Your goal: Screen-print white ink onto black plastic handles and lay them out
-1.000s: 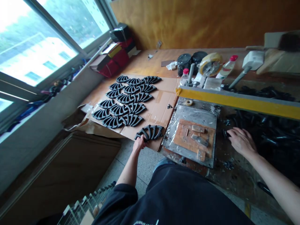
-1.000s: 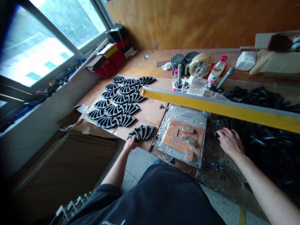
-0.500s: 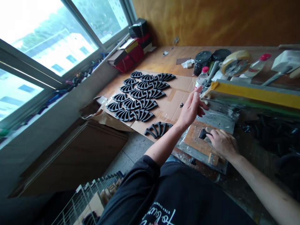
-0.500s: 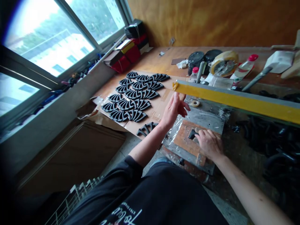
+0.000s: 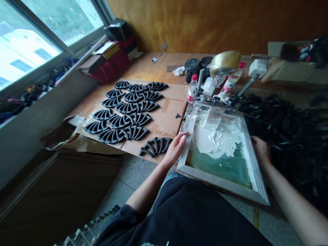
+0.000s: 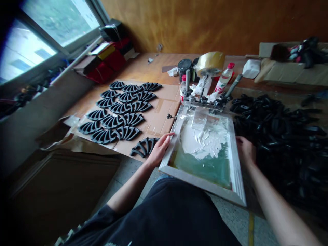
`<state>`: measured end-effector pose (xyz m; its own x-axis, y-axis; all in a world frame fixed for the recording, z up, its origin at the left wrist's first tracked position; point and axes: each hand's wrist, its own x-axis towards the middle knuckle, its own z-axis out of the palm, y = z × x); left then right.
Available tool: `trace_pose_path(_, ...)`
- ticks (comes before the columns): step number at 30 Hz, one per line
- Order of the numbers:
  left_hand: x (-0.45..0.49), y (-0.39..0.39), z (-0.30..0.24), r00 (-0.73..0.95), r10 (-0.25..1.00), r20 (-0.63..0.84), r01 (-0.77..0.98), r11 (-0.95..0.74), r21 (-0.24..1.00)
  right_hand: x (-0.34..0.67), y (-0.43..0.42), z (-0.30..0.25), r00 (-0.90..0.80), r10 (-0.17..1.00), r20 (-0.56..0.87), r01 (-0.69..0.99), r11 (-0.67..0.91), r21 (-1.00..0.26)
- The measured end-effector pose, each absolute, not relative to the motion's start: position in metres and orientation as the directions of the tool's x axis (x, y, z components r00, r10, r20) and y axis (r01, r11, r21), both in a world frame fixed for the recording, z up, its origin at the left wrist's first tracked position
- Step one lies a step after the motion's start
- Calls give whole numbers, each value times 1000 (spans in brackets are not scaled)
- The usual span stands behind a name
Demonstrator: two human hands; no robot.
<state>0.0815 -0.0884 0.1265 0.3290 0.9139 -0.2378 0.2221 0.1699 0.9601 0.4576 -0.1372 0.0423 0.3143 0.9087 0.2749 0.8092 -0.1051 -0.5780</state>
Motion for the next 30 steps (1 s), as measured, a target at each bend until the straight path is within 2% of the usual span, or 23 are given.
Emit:
trace_pose_path(2,80,-92,103,314,895,-317,311,218,925,460,-125,59,410,850,330,806,-168,-568)
trace_pose_path(3,80,-92,92,304,886,-349,371,227,900,451,-114,70,398,836,378,825,-146,-545)
trace_pose_path(6,85,-87,70,282,876,-392,555,184,811,397,-76,103,154,850,504,924,57,-379)
trace_pose_path(9,88,-82,63,277,875,-398,646,137,751,343,-50,122,-42,921,388,956,150,-252)
trace_pose_path(13,87,-79,58,287,862,-417,660,137,738,317,-71,113,-208,966,156,948,238,-212)
trace_pose_path(17,84,-79,53,293,857,-423,640,153,753,328,-122,100,-526,830,186,809,556,-191)
trace_pose_path(19,83,-80,52,289,858,-425,635,160,755,336,-134,103,-630,755,182,721,656,-224)
trace_pose_path(21,83,-80,52,288,861,-420,629,161,761,340,-132,110,-661,737,137,680,667,-305)
trace_pose_path(24,84,-81,54,283,867,-409,609,167,775,337,-119,116,-559,814,158,725,573,-382)
trace_pose_path(27,84,-81,55,263,877,-403,590,184,786,327,-119,110,-487,835,258,778,549,-306)
trace_pose_path(30,84,-82,56,260,879,-400,574,192,796,324,-133,102,-557,793,249,746,609,-271)
